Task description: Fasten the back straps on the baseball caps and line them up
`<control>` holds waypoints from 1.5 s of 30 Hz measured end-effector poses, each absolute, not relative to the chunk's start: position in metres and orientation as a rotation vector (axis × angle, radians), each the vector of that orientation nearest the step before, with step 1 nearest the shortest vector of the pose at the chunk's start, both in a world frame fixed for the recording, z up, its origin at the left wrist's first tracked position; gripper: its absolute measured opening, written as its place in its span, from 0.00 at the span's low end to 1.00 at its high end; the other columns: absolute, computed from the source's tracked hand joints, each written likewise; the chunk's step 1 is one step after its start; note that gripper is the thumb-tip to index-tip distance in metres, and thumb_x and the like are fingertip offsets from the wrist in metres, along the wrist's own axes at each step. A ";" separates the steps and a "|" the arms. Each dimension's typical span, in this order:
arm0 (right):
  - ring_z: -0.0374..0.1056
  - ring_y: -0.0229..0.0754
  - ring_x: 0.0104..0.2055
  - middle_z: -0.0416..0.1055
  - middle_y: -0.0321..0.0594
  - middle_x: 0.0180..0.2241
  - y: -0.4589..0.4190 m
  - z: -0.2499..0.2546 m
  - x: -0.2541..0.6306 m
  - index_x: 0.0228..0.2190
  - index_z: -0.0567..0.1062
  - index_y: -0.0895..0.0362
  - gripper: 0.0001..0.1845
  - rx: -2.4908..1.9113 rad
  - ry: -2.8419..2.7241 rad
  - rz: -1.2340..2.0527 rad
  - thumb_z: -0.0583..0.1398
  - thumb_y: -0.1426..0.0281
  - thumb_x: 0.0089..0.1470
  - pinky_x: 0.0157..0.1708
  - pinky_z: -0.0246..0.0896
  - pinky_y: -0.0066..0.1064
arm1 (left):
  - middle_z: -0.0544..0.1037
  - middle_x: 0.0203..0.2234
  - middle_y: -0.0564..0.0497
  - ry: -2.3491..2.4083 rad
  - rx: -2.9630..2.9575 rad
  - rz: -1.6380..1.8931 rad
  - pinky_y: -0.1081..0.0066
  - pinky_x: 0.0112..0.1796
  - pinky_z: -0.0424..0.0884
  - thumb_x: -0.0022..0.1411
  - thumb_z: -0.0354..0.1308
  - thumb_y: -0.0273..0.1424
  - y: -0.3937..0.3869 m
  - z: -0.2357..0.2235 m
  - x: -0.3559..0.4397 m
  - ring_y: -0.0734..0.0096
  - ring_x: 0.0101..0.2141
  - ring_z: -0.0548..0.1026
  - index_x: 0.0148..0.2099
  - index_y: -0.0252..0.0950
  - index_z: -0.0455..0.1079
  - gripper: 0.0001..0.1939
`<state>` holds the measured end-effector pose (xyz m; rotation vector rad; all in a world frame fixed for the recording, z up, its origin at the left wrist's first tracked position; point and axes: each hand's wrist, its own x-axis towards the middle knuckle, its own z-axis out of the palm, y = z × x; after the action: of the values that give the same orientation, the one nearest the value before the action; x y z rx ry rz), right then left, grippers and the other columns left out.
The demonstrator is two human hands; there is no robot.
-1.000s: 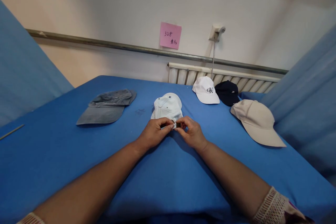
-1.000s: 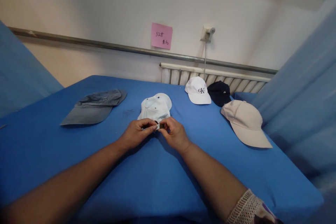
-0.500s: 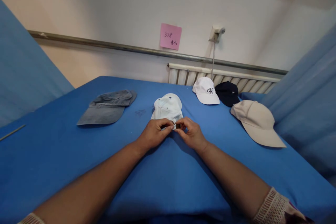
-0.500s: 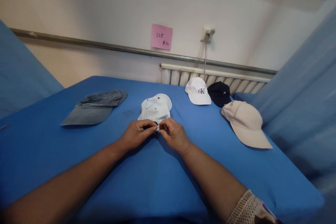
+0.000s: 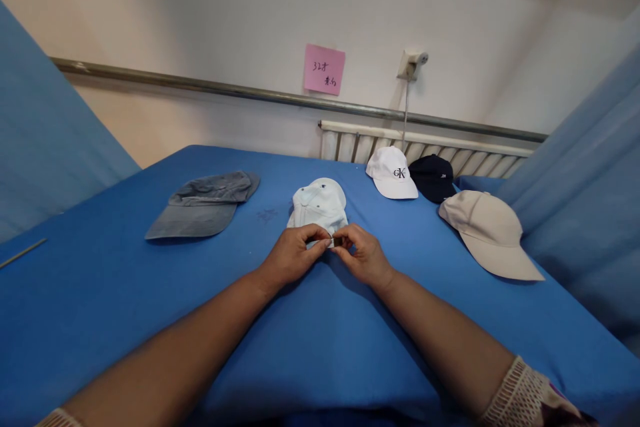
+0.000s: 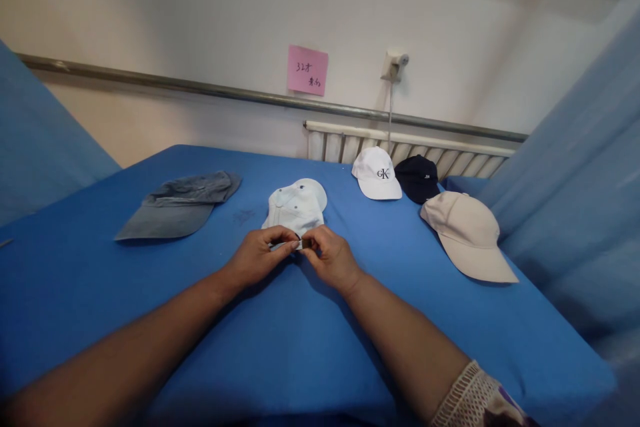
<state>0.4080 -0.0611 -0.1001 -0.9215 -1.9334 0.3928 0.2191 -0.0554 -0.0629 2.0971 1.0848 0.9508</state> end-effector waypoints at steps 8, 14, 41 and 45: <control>0.64 0.39 0.32 0.66 0.36 0.30 -0.063 -0.097 0.406 0.37 0.72 0.55 0.04 -0.921 -1.943 0.378 0.59 0.72 0.56 0.33 0.61 0.29 | 0.81 0.31 0.54 1.134 2.145 0.995 0.72 0.37 0.70 0.60 0.56 0.30 -0.055 -0.066 0.219 0.70 0.32 0.77 0.37 0.37 0.75 0.07; 0.65 0.39 0.32 0.67 0.36 0.31 -0.063 -0.098 0.405 0.37 0.72 0.56 0.06 -0.906 -1.949 0.353 0.60 0.73 0.55 0.34 0.61 0.29 | 0.81 0.29 0.55 1.185 2.133 1.040 0.73 0.36 0.70 0.58 0.56 0.29 -0.057 -0.066 0.221 0.71 0.31 0.77 0.36 0.36 0.75 0.07; 0.66 0.38 0.30 0.70 0.35 0.29 -0.059 -0.104 0.405 0.37 0.73 0.55 0.07 -1.045 -1.804 0.413 0.61 0.72 0.53 0.33 0.63 0.30 | 0.80 0.36 0.53 1.048 2.208 0.995 0.70 0.40 0.71 0.62 0.57 0.32 -0.052 -0.067 0.217 0.69 0.36 0.76 0.43 0.38 0.73 0.08; 0.69 0.39 0.33 0.72 0.38 0.34 -0.062 -0.100 0.408 0.40 0.72 0.55 0.10 -0.986 -1.870 0.457 0.59 0.73 0.55 0.36 0.66 0.30 | 0.80 0.36 0.52 1.032 2.280 1.011 0.70 0.41 0.70 0.63 0.56 0.31 -0.049 -0.068 0.213 0.69 0.37 0.77 0.42 0.38 0.75 0.07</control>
<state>0.4081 -0.0621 -0.1004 -0.9863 -1.8695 0.4567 0.2129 -0.0488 -0.0683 2.2797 1.0322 1.0110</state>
